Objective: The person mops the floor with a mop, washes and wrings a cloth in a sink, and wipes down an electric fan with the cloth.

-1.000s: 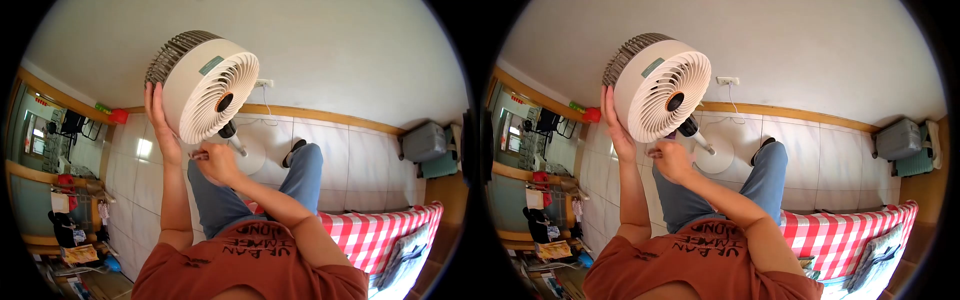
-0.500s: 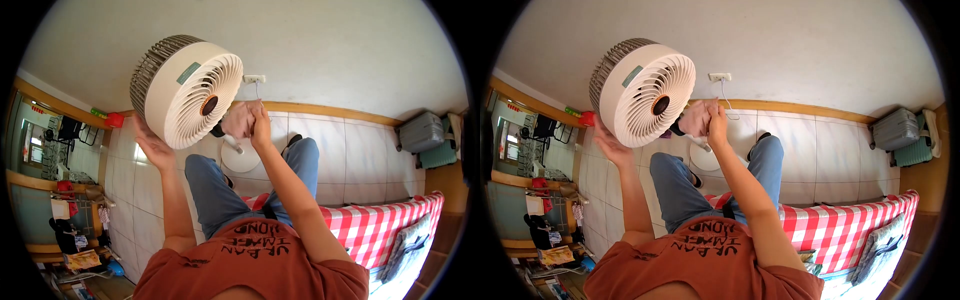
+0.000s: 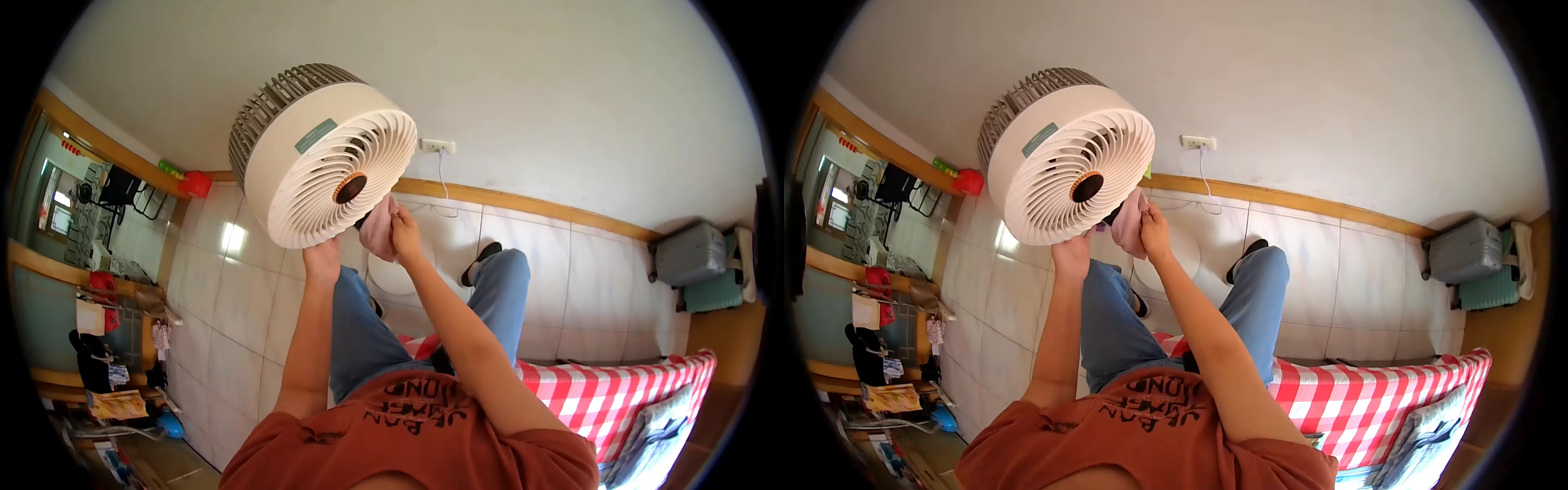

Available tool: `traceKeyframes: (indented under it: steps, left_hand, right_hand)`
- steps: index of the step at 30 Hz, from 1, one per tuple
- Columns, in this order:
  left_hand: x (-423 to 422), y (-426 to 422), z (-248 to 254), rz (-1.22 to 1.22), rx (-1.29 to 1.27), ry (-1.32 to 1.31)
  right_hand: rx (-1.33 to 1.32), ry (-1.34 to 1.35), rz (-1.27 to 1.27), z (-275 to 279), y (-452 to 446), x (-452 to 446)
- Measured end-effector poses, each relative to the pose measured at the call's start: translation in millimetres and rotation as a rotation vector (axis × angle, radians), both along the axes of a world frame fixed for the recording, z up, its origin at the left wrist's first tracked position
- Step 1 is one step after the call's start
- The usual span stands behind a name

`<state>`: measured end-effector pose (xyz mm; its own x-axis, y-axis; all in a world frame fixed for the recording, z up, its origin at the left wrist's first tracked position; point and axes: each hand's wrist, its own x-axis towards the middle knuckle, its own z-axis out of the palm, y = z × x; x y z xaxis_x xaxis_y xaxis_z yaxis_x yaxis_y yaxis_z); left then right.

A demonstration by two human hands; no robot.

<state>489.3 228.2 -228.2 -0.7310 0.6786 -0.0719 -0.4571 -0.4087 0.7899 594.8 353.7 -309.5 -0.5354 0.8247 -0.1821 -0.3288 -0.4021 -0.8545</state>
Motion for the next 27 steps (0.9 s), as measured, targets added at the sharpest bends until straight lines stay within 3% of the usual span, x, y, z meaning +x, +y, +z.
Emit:
traceKeyframes:
  steps: [4,6,9,11,12,13,14,15,17,21,22,23,24,26,27]
  left_hand:
    - [-9,-6,-15,-0.098,0.038,0.040]
    - [-5,-12,-26,-0.082,0.015,0.054]
    - [0,-11,-28,-0.025,0.045,0.102]
    - [31,-21,6,-0.088,-0.197,0.199]
    - [47,-24,-2,-0.116,-0.314,0.086]
    - [52,-36,-9,-0.117,-0.313,0.086]
    - [60,-42,-22,-0.272,-0.219,-0.104]
    - [66,-44,-29,-0.419,-0.103,-0.295]
    - [74,-59,-22,-0.477,-0.072,-0.398]
    - [66,-81,-19,-0.524,0.012,-0.547]
    - [64,-86,-22,-0.454,-0.056,-0.507]
    - [43,-97,-28,-0.280,0.096,-0.458]
    - [20,-103,-34,-0.094,0.258,-0.415]
    - [2,-101,-1,0.166,0.237,-0.204]
    - [-4,-103,40,0.297,0.258,-0.127]
  right_hand:
    - [0.047,0.239,-0.038,43,0,0]
    - [0.138,0.051,-0.055,59,-14,18]
    - [0.244,-0.060,0.095,33,-16,39]
    - [0.015,-0.005,0.051,51,-37,56]
    - [0.047,-0.027,0.081,67,-41,63]
    - [-0.040,0.035,0.128,79,-57,65]
    - [-0.115,0.087,0.189,81,-68,71]
    - [0.504,-0.089,0.299,51,-76,77]
    - [0.780,-0.376,0.359,73,-88,87]
    - [0.975,-0.544,0.486,144,-95,106]
    - [1.136,-0.598,0.370,165,-97,108]
    - [1.304,-0.655,0.257,187,-94,112]
    - [1.293,-0.563,0.164,211,-85,118]
    - [1.307,-0.439,-0.166,270,-73,127]
    - [1.358,-0.409,-0.364,301,-65,122]
